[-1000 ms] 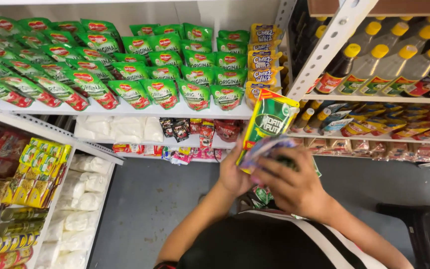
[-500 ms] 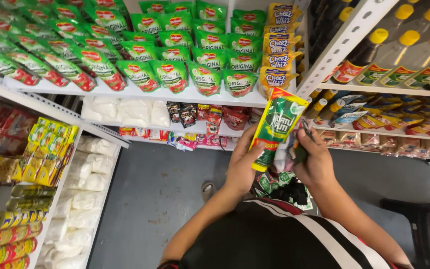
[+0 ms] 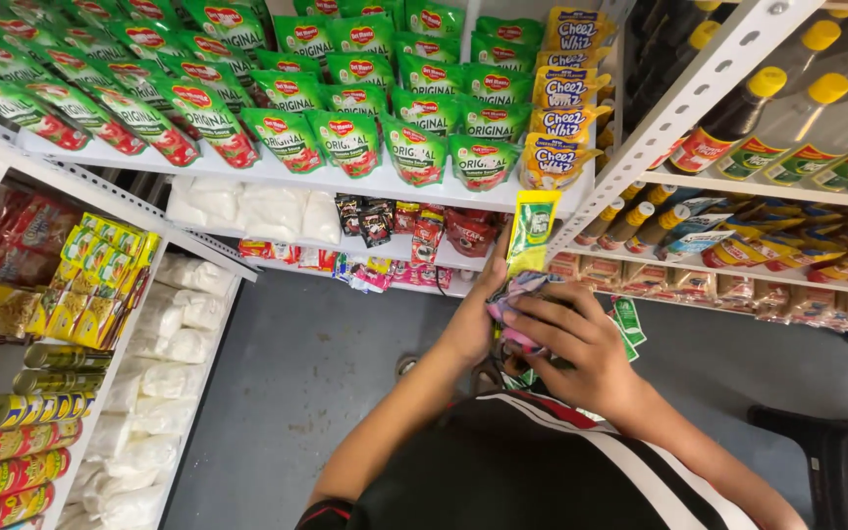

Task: The person cleans and wipes down individual sauce and fruit pouches on a grocery shelf using a cloth.

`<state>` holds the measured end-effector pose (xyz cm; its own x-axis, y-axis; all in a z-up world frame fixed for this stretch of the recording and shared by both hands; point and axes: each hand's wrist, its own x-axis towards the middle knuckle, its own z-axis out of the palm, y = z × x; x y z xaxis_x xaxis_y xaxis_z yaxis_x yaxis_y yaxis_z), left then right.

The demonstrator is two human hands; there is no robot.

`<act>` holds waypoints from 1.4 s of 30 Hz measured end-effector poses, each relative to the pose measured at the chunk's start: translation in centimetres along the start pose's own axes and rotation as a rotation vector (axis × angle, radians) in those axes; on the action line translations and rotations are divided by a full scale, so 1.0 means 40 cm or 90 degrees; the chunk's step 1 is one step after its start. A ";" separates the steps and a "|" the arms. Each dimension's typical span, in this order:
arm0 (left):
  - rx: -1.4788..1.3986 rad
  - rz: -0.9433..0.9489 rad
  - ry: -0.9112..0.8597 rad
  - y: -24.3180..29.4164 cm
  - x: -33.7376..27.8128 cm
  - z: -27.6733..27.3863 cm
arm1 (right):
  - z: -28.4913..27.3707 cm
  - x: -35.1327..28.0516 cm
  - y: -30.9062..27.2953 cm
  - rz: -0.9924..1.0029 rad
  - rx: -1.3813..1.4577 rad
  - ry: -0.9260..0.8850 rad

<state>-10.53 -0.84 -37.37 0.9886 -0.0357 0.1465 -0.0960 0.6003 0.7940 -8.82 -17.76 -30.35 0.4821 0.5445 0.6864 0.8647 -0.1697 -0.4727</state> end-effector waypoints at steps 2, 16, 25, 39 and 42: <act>-0.091 -0.069 0.029 -0.035 -0.010 -0.034 | -0.008 -0.003 0.024 -0.029 -0.048 -0.027; -0.296 -0.157 0.055 0.059 -0.007 -0.013 | 0.011 0.041 -0.030 -0.025 -0.083 -0.045; -0.349 -0.094 0.006 -0.015 -0.007 -0.036 | 0.032 0.060 -0.008 0.011 -0.143 0.015; -0.514 -0.092 -0.143 -0.063 -0.002 -0.042 | 0.012 0.067 0.036 0.060 -0.164 0.059; -0.353 -0.119 0.041 0.024 0.007 0.007 | 0.037 0.010 -0.025 -0.040 -0.163 -0.022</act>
<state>-10.39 -0.48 -36.40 0.9896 -0.1429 -0.0154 0.1383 0.9172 0.3737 -9.70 -16.15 -30.41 0.4243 0.5879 0.6887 0.9028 -0.3340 -0.2711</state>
